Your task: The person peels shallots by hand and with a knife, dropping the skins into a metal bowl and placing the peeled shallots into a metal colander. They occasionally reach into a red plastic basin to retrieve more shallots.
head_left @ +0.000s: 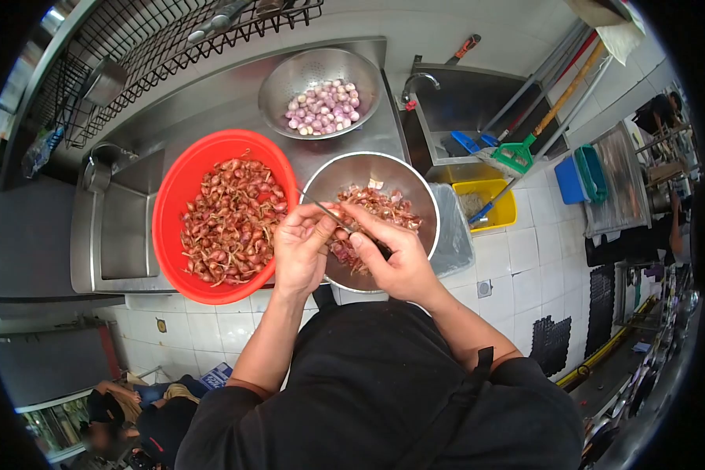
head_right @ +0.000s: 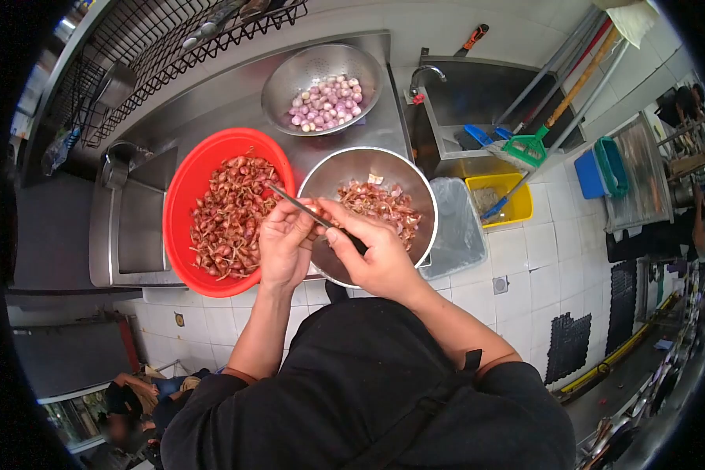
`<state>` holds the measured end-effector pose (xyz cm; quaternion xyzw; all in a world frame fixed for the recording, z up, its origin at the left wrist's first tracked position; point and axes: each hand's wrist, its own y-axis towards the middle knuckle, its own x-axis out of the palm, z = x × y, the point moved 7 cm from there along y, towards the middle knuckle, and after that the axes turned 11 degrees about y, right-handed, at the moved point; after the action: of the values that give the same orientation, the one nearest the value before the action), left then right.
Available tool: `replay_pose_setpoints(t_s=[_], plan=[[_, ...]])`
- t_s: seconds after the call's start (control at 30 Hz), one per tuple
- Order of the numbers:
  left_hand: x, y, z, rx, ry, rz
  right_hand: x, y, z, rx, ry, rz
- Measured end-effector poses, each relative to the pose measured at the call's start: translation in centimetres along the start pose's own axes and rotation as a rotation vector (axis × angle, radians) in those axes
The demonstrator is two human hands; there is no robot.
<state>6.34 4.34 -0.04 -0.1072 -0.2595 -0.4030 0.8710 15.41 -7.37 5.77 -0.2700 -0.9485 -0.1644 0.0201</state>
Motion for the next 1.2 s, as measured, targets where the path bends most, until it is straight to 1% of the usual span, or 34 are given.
replay_pose_setpoints(t_s=[0.03,0.1,0.13,0.2,0.27,0.33,0.37,0.43,0.47,0.57,0.63,0.67,0.73,0.87,0.9,0.93,0.97,1.03,1.1,1.17,1.2], plan=[[0.0,-0.2,0.1,0.023,0.017,0.029,0.0,0.0,0.0,0.000,-0.001,0.000],[0.2,-0.3,0.1,0.047,0.033,0.056,0.3,-0.1,-0.1,-0.050,-0.186,-0.057],[0.2,-0.4,0.2,0.073,0.062,0.075,0.2,-0.1,0.2,-0.036,-0.217,-0.055],[0.1,-0.5,0.4,0.098,0.091,0.095,0.2,-0.1,0.2,-0.046,-0.210,-0.060],[0.3,-0.4,0.7,0.104,0.102,0.056,0.0,0.2,0.2,-0.059,-0.204,-0.066],[0.3,-0.3,1.0,0.079,0.146,0.029,-0.5,0.4,1.3,0.066,0.077,-0.032],[0.4,-0.3,1.0,0.051,0.191,0.002,-0.7,0.5,1.1,0.066,0.078,-0.034],[0.4,-0.1,1.1,0.028,0.169,-0.018,-1.1,0.7,1.0,0.149,0.145,-0.047],[0.5,-0.2,1.0,0.006,0.148,-0.038,-1.0,0.6,1.1,0.151,0.146,-0.048],[-0.1,-0.1,0.5,0.016,0.122,-0.054,-0.6,0.5,1.1,0.127,0.089,-0.059],[-0.2,-0.1,0.5,0.012,0.118,-0.043,0.0,0.5,0.1,0.031,0.041,-0.072],[-0.3,-0.1,0.5,0.008,0.112,-0.031,0.1,0.5,0.2,0.031,0.042,-0.070],[0.0,-0.4,0.9,0.007,0.138,-0.028,0.2,0.5,-0.2,-0.050,-0.064,-0.079],[-0.6,-0.5,0.9,-0.005,0.211,-0.043,-0.3,0.7,0.7,0.016,-0.150,-0.136],[-0.6,-0.4,1.0,-0.006,0.211,-0.045,-0.4,0.7,1.0,0.063,-0.021,-0.120],[-0.5,-0.3,0.7,-0.057,0.154,-0.051,-0.4,0.8,1.4,0.108,0.109,-0.104],[-0.4,-0.2,0.5,-0.109,0.097,-0.057,-0.5,0.7,1.7,0.107,0.109,-0.103],[-0.1,-0.3,0.7,-0.115,0.081,-0.037,-0.9,0.5,2.6,0.147,0.155,-0.065],[0.1,-0.4,0.4,-0.123,0.062,-0.013,-0.9,0.5,2.4,0.152,0.144,-0.072],[0.1,-0.4,0.6,-0.041,0.087,-0.014,-0.7,0.4,2.2,0.162,0.134,-0.081],[-0.3,-0.3,0.4,-0.045,0.088,-0.008,-0.6,0.4,2.2,0.153,0.137,-0.073]])
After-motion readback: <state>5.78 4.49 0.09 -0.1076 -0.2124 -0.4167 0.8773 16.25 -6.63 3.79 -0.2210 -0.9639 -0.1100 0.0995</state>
